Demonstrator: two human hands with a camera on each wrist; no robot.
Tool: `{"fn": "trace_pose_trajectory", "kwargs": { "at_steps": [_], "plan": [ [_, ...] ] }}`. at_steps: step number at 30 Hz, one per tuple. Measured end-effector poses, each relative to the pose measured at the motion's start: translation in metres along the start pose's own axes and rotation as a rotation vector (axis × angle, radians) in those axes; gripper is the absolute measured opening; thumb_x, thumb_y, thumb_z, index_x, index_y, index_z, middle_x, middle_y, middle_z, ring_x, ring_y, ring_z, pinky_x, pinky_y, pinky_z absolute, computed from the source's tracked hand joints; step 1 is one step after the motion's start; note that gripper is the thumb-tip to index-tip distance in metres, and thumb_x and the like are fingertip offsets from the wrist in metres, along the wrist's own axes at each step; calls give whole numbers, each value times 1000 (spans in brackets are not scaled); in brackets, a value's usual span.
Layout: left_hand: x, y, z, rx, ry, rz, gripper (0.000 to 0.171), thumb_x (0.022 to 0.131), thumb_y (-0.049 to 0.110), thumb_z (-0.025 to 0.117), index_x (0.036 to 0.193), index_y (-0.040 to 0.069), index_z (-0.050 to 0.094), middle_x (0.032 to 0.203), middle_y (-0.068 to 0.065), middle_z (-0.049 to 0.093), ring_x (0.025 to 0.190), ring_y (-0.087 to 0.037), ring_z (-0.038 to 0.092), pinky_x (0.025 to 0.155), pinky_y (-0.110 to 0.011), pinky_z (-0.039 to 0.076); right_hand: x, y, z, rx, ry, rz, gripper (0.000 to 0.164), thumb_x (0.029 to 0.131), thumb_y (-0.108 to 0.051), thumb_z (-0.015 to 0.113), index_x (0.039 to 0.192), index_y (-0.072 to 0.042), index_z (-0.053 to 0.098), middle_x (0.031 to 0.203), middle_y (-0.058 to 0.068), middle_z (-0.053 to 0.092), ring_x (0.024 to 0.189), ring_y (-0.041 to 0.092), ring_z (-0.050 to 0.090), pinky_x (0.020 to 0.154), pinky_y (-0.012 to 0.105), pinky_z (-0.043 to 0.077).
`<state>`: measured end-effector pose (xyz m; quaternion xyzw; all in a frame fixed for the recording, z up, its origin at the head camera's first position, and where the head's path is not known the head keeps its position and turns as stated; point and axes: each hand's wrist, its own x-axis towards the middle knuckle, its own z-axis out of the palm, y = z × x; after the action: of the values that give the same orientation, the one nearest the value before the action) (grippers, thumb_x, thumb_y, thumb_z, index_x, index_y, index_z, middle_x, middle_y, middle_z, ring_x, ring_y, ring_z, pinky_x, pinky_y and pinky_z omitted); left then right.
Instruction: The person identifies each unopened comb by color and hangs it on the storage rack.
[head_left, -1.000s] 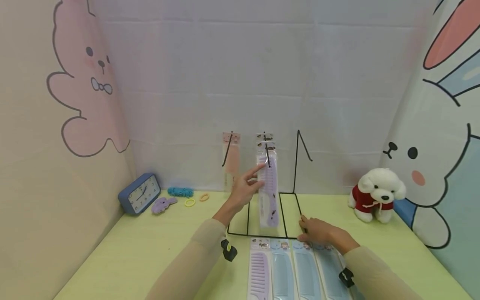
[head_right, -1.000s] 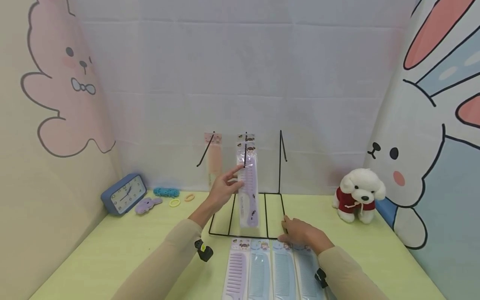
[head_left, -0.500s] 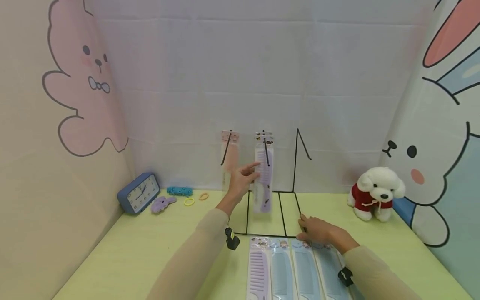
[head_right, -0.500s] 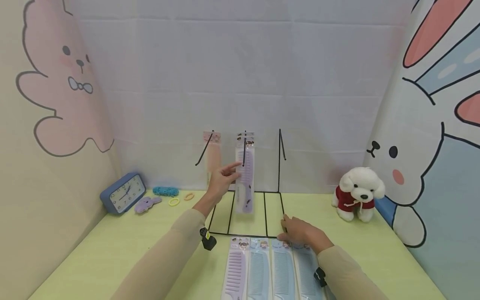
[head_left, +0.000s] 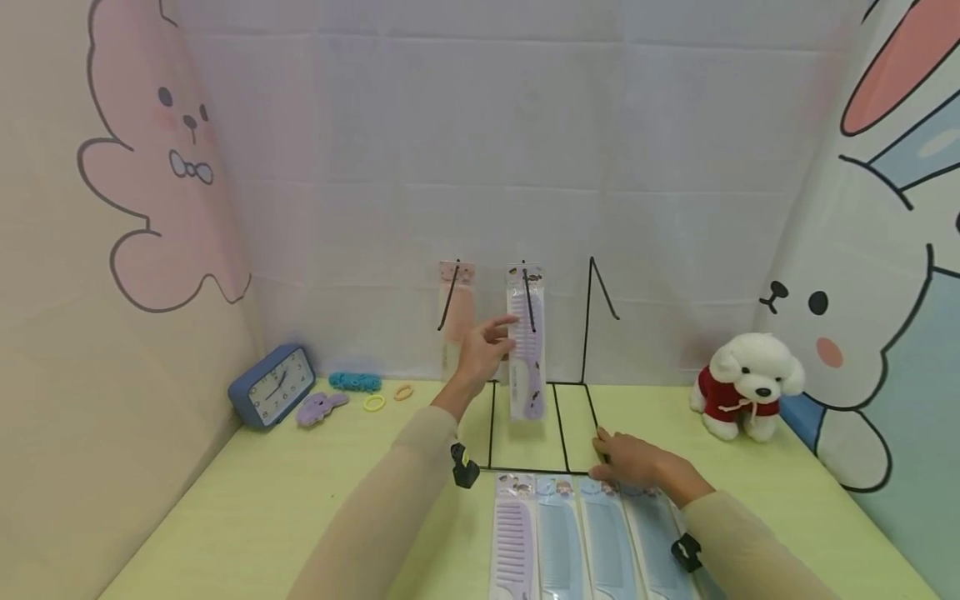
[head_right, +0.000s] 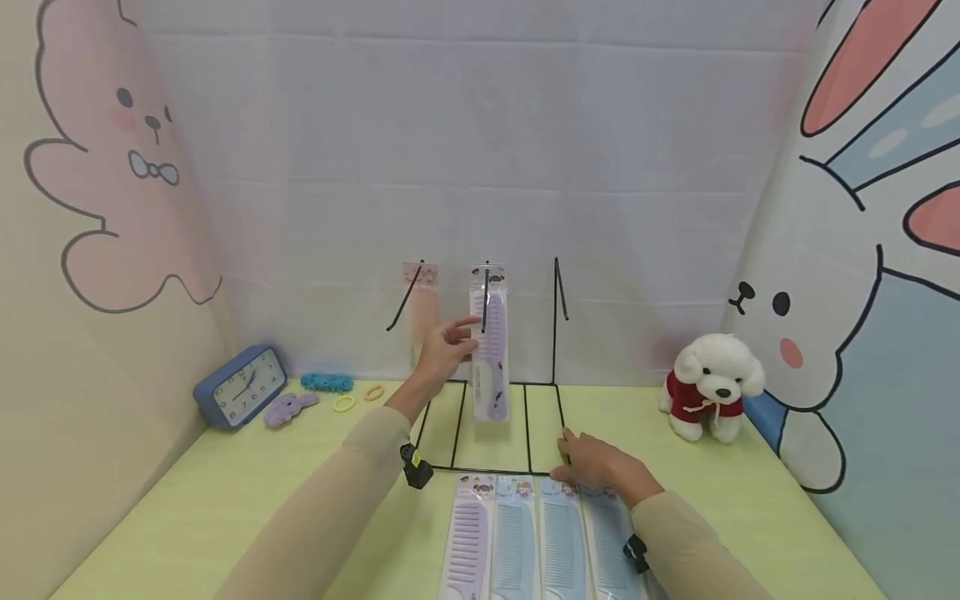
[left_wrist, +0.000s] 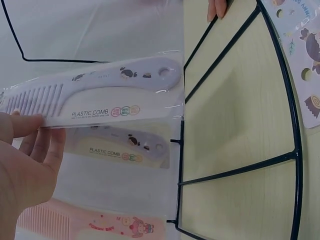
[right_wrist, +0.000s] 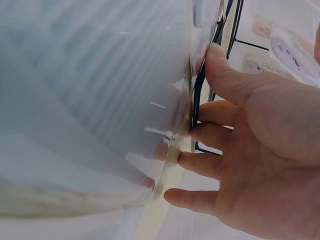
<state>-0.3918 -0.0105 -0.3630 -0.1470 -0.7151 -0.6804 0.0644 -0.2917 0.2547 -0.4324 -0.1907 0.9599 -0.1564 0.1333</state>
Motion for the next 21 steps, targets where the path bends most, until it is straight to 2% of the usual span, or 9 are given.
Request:
{"fn": "trace_pose_trajectory", "kwargs": {
  "at_steps": [9,13,14,17,20,21],
  "plan": [
    [0,0,1,42,5,-27,38,94,2,64,129,18,67,128,-10,62,109,-22,62,88,-36,54,1,0,2,-5,-1,4,68,97,-31,66,145,11,43,153,35,31,138,55,30,110,63,27],
    [0,-1,2,56,-10,-32,41,94,5,66,132,21,64,132,-10,60,116,-24,59,98,-44,48,0,-2,1,-3,0,14,68,97,-31,66,145,11,43,153,35,30,139,55,29,110,63,27],
    [0,-1,2,57,-9,-34,42,94,5,67,132,22,64,133,-10,60,118,-24,58,103,-47,43,0,-3,0,-5,0,16,68,97,-32,66,145,11,43,153,35,30,139,55,29,110,63,27],
    [0,-1,2,63,2,-35,43,93,8,68,133,23,64,135,-11,57,121,-25,55,106,-54,36,-1,-3,0,-5,-1,17,68,97,-31,66,145,11,43,154,35,29,139,55,28,110,63,26],
    [-1,-1,1,48,3,-34,45,93,8,67,136,21,62,137,-13,55,123,-27,54,106,-53,37,-2,-3,-1,-3,-2,13,67,97,-31,66,145,11,43,154,35,29,139,56,27,110,64,26],
    [-1,-2,1,43,-1,-34,45,94,8,67,137,20,61,137,-14,55,123,-27,54,103,-51,42,-2,-3,-1,0,-1,13,67,97,-30,66,145,11,43,154,35,29,139,56,27,110,64,26]
  ]
}}
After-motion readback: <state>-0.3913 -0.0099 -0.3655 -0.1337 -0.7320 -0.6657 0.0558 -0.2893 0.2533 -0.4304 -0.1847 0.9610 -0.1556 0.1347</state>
